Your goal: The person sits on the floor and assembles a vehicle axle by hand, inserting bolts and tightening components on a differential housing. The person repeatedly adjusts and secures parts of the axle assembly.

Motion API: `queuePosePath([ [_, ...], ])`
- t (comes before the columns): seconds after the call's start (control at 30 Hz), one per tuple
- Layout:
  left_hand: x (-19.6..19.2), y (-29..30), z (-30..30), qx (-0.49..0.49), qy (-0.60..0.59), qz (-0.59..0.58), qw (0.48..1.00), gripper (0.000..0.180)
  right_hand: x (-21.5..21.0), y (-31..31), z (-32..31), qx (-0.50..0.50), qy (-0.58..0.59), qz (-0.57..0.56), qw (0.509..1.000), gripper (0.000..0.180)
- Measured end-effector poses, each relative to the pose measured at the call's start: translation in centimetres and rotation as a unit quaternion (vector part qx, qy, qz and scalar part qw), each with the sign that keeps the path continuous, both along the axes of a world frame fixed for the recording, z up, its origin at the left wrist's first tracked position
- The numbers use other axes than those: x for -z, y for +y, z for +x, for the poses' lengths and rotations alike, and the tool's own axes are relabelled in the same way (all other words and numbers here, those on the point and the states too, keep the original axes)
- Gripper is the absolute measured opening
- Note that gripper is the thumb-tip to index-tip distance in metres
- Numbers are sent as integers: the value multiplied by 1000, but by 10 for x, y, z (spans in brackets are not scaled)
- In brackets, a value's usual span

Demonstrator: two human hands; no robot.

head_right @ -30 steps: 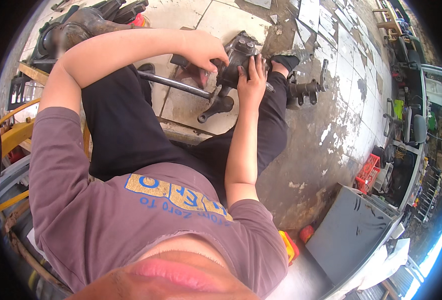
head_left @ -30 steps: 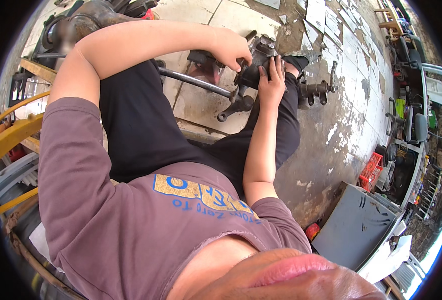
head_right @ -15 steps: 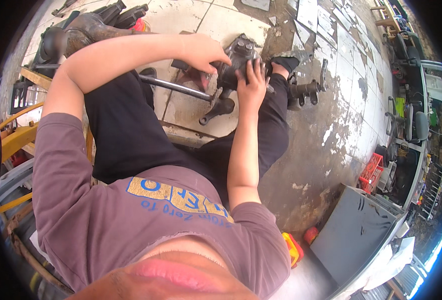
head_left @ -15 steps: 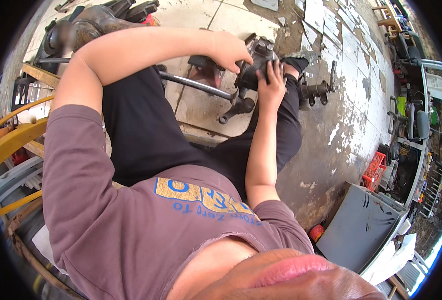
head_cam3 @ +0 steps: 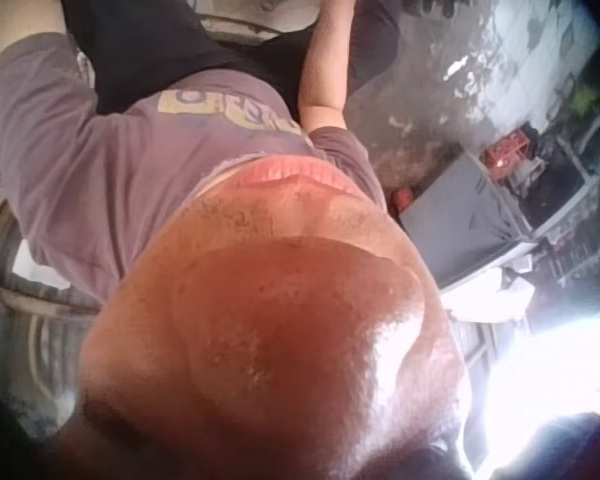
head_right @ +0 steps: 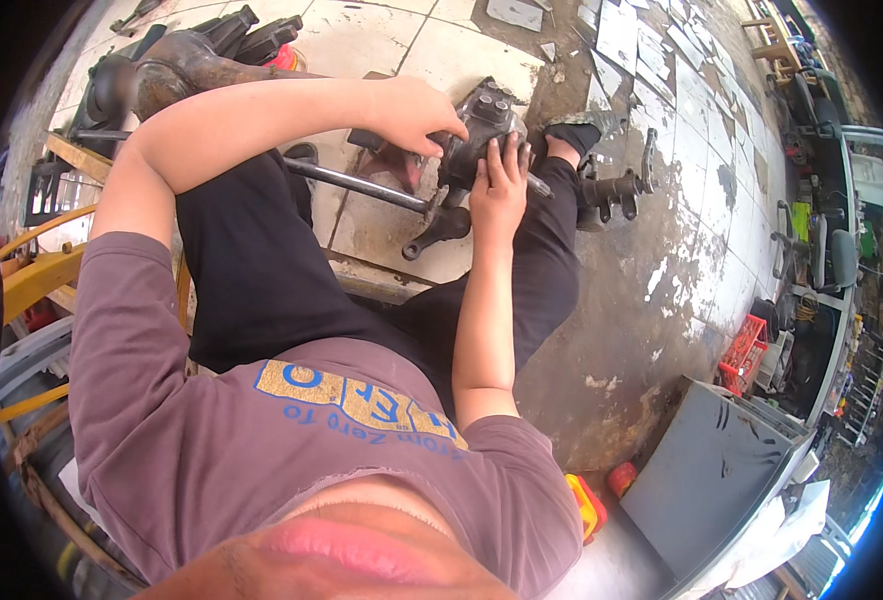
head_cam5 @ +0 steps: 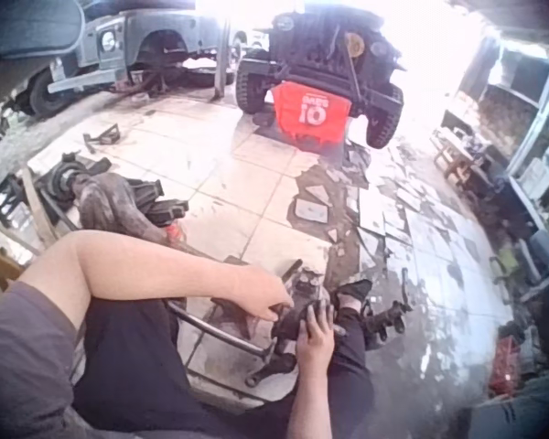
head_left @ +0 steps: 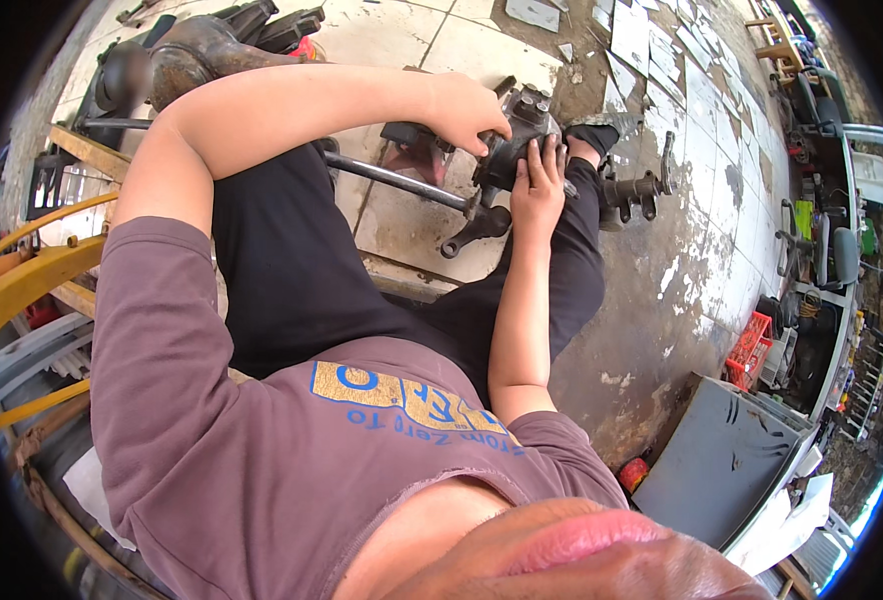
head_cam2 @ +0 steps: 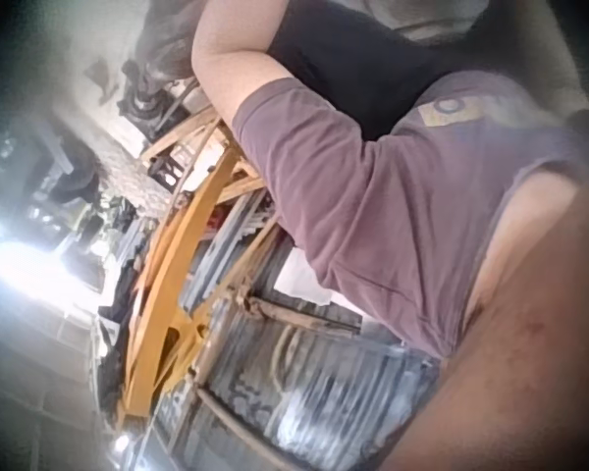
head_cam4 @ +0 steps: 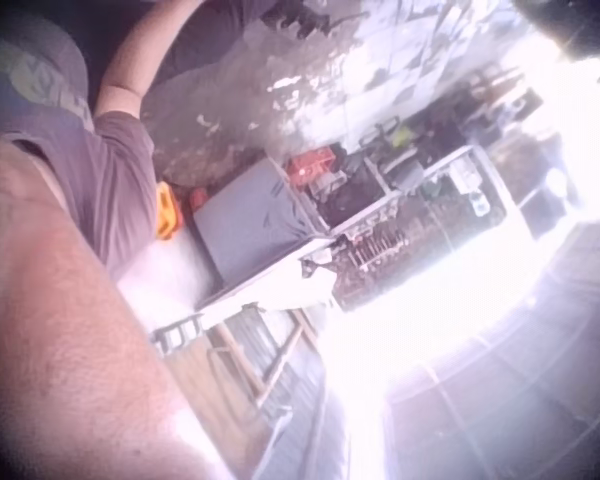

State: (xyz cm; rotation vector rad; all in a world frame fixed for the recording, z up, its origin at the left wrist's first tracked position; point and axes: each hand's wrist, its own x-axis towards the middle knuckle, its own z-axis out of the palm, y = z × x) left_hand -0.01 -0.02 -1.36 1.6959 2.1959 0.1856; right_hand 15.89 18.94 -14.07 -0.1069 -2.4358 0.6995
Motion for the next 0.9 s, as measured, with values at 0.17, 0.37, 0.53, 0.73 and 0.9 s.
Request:
queuePosePath([
  [0.17, -2, 3, 8, 5, -12, -34, 999, 53, -3, 7, 0, 2, -19, -38, 999, 38],
  [0.37, 3, 0, 2, 7, -11, -1, 1000, 49, -10, 8, -8, 7, -21, -79, 997, 38],
  [0.53, -2, -2, 4, -14, 12, 4, 1000, 49, -2, -1, -4, 7, 5, -32, 999, 39],
  [0.73, -18, 2, 4, -44, 1, -49, 998, 48, -11, 5, -8, 15, -15, -74, 997, 41],
  [0.9, -6, -1, 4, -36, 9, 9, 999, 47, -6, 11, -8, 7, -7, -75, 997, 42],
])
